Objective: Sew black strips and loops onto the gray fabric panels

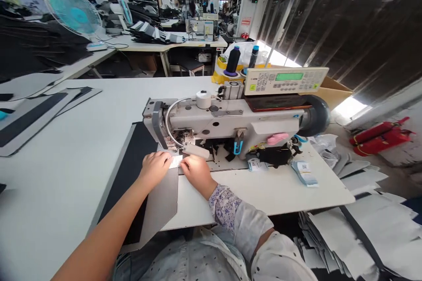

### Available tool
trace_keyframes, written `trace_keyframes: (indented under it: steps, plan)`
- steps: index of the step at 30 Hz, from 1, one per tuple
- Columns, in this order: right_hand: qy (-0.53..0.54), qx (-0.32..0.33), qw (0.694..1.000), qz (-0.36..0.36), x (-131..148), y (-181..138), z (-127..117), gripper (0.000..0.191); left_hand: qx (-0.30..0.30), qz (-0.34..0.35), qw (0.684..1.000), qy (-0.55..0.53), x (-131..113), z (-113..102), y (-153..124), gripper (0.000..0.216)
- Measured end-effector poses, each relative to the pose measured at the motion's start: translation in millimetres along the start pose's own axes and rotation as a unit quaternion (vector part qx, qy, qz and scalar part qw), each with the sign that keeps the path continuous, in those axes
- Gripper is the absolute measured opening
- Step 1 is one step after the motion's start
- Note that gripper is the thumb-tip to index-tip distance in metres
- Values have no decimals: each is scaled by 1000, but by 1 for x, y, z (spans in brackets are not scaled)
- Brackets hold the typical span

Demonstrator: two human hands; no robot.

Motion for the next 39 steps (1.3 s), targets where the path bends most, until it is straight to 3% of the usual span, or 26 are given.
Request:
trace_keyframes:
  steps: [6, 12, 15, 20, 23, 26, 35, 39]
  plan:
    - [-99, 61, 984, -137, -2, -2, 13, 24, -46, 26, 996, 75, 18, -1, 9, 29]
    - [-130, 92, 978, -134, 0, -2, 20, 30, -156, 8, 986, 64, 2, 0, -7, 24]
    - [-112, 92, 981, -128, 1, -3, 16, 32, -156, 17, 987, 9, -6, 7, -17, 18]
    - [-116, 11, 991, -62, -13, -21, -22, 27, -142, 2, 990, -21, -4, 20, -12, 15]
    - [-189, -73, 979, -23, -32, -42, -52, 26, -151, 10, 988, -12, 0, 24, -1, 17]
    - [-246, -112, 963, 3, -51, -59, -69, 30, -162, 12, 987, 15, 4, 27, 8, 22]
    - [-290, -156, 944, 34, -70, -55, -78, 33, -144, 28, 989, 23, 12, 30, 33, 20]
    - [-287, -164, 943, 40, -79, -56, -80, 34, -116, 44, 992, 3, 13, 25, 25, 23]
Point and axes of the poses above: each hand's wrist, its own y-axis towards the middle knuckle, its own z-axis out of the palm, x = y × z, the point moved 2 cm from there along y, towards the middle knuckle, and after that the axes turned 10 degrees about y, right-handed, at the moved point
